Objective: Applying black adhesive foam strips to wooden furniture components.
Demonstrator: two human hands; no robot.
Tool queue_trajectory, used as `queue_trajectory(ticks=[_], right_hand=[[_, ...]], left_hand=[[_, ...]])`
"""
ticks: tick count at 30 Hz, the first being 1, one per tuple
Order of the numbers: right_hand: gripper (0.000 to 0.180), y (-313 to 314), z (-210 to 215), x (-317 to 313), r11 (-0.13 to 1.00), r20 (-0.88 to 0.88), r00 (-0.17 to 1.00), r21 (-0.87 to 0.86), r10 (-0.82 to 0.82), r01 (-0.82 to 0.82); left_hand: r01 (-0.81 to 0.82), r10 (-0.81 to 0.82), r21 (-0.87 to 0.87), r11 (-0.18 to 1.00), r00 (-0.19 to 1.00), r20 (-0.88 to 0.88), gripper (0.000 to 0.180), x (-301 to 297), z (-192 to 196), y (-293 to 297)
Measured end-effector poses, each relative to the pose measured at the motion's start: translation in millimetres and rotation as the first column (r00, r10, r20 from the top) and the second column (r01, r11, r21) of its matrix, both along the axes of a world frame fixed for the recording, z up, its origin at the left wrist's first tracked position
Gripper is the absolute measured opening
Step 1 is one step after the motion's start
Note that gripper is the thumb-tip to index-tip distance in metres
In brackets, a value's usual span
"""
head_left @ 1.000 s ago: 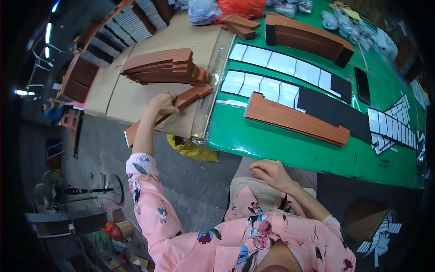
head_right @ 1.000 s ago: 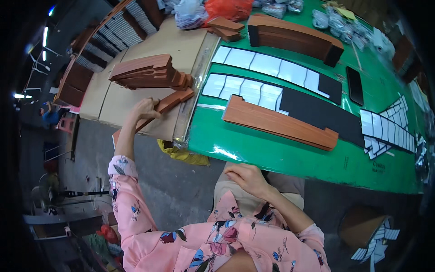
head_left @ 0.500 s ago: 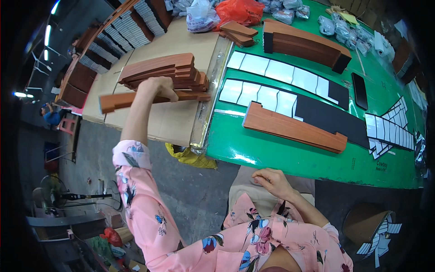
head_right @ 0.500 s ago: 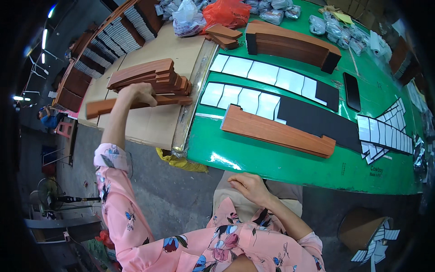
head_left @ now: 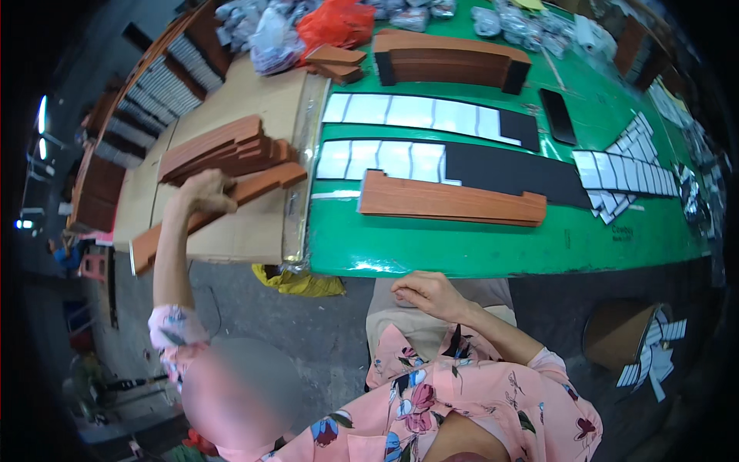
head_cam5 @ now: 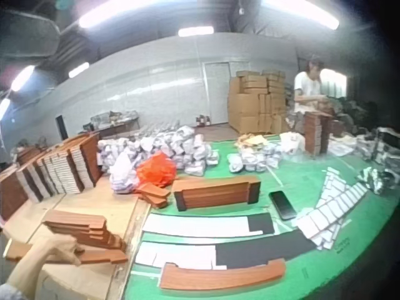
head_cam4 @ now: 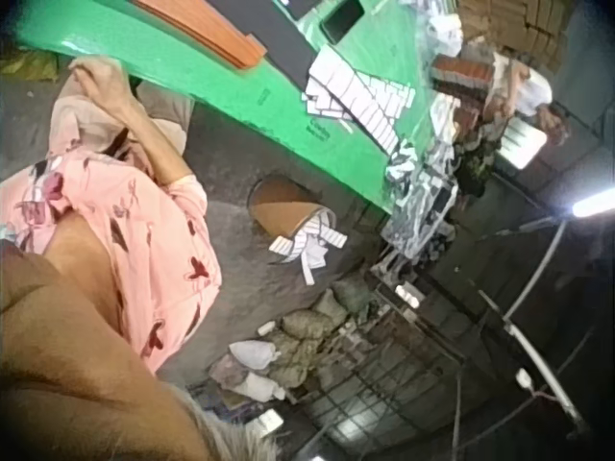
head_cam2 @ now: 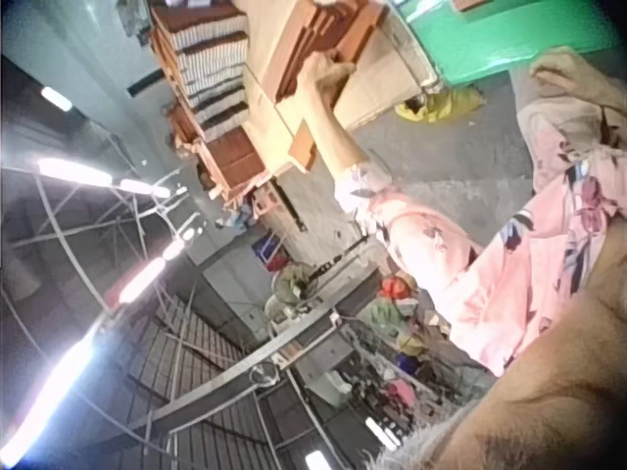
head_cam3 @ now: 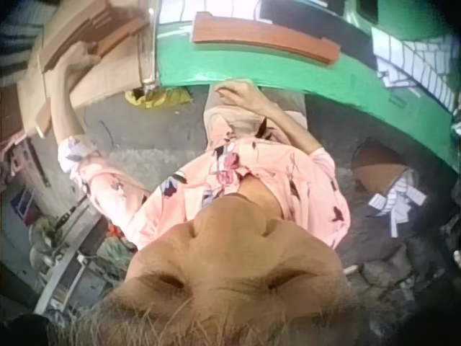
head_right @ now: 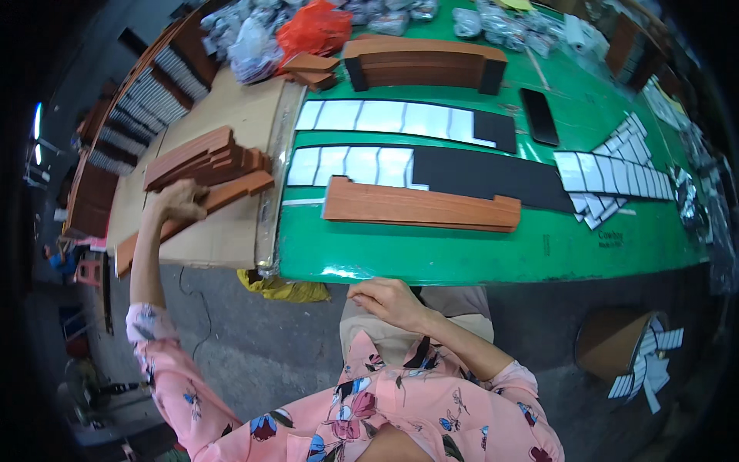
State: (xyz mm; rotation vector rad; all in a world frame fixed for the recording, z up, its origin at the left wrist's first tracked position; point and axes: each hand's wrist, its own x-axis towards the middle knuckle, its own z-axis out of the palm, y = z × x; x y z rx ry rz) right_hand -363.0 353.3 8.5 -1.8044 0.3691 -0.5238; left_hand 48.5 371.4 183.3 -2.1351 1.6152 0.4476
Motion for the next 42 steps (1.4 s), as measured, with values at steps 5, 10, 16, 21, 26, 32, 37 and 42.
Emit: queue_trajectory(ticks=[5,10,16,21,26,32,37,42], right_hand=[[0.025,-5,37,0,0.799,0.275,0.936,-0.5,-0.219,0.334],[0.028,-8,46,-11,0.429,0.169,0.918,-0.843,-0.358,0.323],[0.023,-25,36,-74,0.494,0.058,0.868,-0.803,-0.494,0.334],[0.025,-45,18,-106,0.433,0.071,0.821,-0.822,-0.567,0.37],[0.022,-57,4,-110,0.547,-0.054,0.846,-0.784,-0.53,0.292],[0.027,-58,9,-116,0.539,-0.064,0.843,-0.794,-0.535,0.282],[0.03,-56,8,-111,0.536,-0.095,0.822,-0.799,-0.562,0.274],[0.026,-54,12,-109,0.514,-0.107,0.789,-0.809,-0.605,0.284]], left_hand=[[0.159,-0.104,0.124,0.979,0.926,-0.364,0.047,-91,-14,1],[0.507,-0.316,0.26,0.822,0.786,-0.531,0.061,-195,-63,-33],[0.631,-0.376,0.127,0.765,0.598,-0.708,0.055,-266,-93,-74],[0.566,-0.375,0.05,0.823,0.607,-0.701,0.05,-293,-106,-82],[0.57,-0.824,-0.605,0.556,0.476,-0.309,0.04,-260,-87,-51],[0.121,-0.445,-0.957,0.262,0.896,-0.008,0.042,-148,-93,-9],[-0.143,0.128,-0.909,0.391,0.987,-0.1,0.032,-25,-138,12],[-0.92,0.249,-0.024,0.391,0.13,-0.96,0.033,11,-202,-19]])
